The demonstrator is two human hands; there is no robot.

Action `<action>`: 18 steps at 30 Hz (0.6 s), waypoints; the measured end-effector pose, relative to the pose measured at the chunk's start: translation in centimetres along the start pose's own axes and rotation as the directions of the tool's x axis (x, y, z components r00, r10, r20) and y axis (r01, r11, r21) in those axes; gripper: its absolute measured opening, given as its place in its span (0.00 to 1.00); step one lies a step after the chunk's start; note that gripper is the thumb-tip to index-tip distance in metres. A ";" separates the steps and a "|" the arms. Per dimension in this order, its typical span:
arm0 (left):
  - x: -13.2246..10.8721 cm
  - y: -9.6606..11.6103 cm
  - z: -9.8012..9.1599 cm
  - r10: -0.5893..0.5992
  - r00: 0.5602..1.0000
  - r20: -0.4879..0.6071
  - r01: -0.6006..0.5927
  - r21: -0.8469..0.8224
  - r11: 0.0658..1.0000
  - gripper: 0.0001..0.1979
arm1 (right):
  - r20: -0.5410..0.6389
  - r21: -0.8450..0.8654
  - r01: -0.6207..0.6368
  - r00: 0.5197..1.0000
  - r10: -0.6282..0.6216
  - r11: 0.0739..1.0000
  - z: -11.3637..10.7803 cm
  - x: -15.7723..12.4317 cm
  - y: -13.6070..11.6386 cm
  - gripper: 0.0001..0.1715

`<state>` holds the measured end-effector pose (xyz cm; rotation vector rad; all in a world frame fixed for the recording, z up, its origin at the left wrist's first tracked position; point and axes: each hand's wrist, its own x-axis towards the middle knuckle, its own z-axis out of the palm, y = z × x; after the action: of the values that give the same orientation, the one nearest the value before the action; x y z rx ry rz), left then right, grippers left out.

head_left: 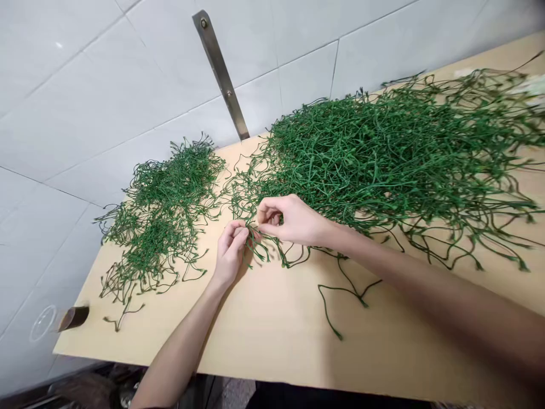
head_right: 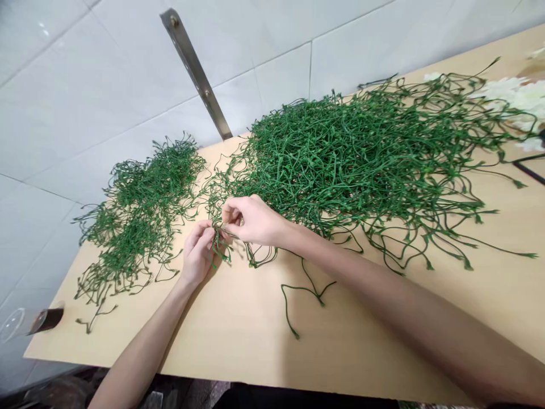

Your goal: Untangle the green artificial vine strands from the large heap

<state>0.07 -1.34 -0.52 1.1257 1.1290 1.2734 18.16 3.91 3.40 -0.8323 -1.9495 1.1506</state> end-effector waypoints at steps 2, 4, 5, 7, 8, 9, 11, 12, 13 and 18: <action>0.0 0.0 0.0 -0.005 1.000 -0.002 0.005 -0.032 0.999 0.14 | -0.045 0.001 -0.043 0.998 0.043 0.999 -0.1 0.1 0.0 0.03; 0.0 -0.1 -0.1 0.016 1.000 -0.015 -0.016 -0.007 1.000 0.13 | -0.042 0.021 -0.100 0.994 0.101 0.995 -0.1 0.2 -0.1 0.03; 0.0 -0.2 -0.1 0.034 0.999 -0.022 -0.034 0.018 0.999 0.13 | -0.029 0.036 -0.142 0.989 0.143 0.989 -0.1 0.3 -0.1 0.03; 0.0 -0.3 -0.3 0.079 0.996 -0.036 -0.077 0.068 0.995 0.12 | 0.006 0.057 -0.231 0.973 0.231 0.971 -0.1 0.4 -0.1 0.04; 0.0 -0.3 -0.4 0.104 0.994 -0.044 -0.100 0.089 0.991 0.12 | 0.026 0.050 -0.264 0.965 0.263 0.963 -0.1 0.4 -0.1 0.05; 0.0 -0.3 -0.4 0.127 0.990 -0.052 -0.121 0.107 0.987 0.12 | 0.052 0.036 -0.280 0.959 0.278 0.959 -0.1 0.4 -0.1 0.07; -0.1 -0.3 -0.4 0.165 0.984 -0.063 -0.155 0.141 0.978 0.12 | 0.125 0.023 -0.266 0.957 0.261 0.964 -0.2 0.4 -0.1 0.11; -0.1 -0.2 -0.4 0.178 0.982 -0.062 -0.166 0.159 0.973 0.12 | 0.151 0.026 -0.240 0.961 0.233 0.970 -0.2 0.3 -0.2 0.12; -0.2 -0.2 -0.3 0.185 0.981 -0.060 -0.172 0.177 0.969 0.12 | 0.162 0.029 -0.209 0.966 0.201 0.978 -0.2 0.3 -0.3 0.12; -0.4 0.2 0.2 0.158 0.987 -0.040 -0.144 0.243 0.959 0.16 | 0.089 -0.032 -0.096 0.991 0.099 0.995 0.0 0.0 -0.9 0.08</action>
<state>0.29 -1.70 -0.26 1.3837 1.2873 1.3196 18.02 3.53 4.15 -0.9135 -2.0215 1.2402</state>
